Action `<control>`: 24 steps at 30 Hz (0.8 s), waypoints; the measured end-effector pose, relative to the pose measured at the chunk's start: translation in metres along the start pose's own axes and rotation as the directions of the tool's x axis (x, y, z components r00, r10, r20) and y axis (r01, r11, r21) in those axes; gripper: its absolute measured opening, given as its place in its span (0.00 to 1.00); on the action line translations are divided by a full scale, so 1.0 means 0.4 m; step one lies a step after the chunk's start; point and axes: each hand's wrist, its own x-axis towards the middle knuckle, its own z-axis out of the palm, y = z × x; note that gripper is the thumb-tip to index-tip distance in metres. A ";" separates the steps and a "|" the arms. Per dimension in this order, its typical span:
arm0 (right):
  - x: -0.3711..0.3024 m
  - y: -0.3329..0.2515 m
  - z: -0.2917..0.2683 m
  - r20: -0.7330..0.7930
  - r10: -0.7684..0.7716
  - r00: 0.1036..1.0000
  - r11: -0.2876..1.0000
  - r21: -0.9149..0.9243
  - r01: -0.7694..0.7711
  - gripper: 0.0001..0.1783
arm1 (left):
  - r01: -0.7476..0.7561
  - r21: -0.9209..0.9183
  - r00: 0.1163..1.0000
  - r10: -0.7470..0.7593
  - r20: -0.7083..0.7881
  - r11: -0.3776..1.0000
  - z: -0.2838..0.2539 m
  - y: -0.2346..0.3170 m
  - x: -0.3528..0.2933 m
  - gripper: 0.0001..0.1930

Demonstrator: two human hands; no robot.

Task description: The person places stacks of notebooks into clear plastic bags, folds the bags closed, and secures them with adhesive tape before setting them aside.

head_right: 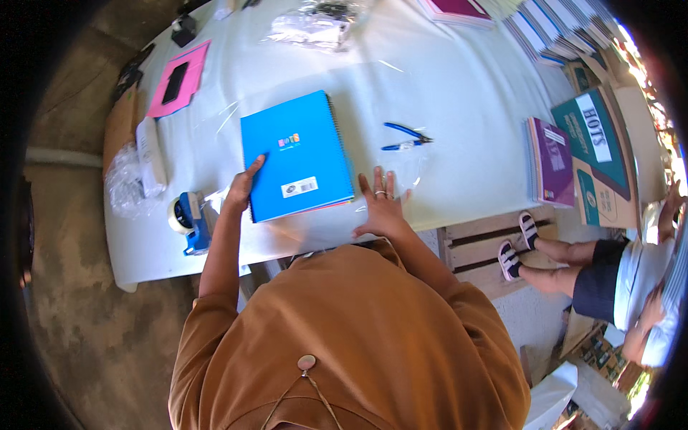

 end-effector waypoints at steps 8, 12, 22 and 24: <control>0.108 0.121 -0.112 -0.690 0.083 0.719 0.985 0.167 0.047 0.19 | 0.036 0.218 0.987 0.001 -0.164 0.975 0.001 0.003 0.020 0.49; 0.141 0.196 -0.104 -0.511 0.211 0.833 0.975 0.051 -0.216 0.25 | 0.207 0.780 0.896 0.206 -0.394 0.591 0.011 0.089 -0.061 0.42; 0.206 0.328 -0.051 -0.799 0.480 0.362 0.847 0.314 -0.428 0.38 | 0.279 0.817 0.382 0.722 -0.577 0.505 -0.151 -0.166 -0.048 0.39; 0.234 0.240 -0.039 -0.604 0.619 0.502 0.779 0.393 -0.489 0.33 | 0.498 0.725 0.397 0.618 -0.679 0.476 -0.087 -0.216 -0.009 0.41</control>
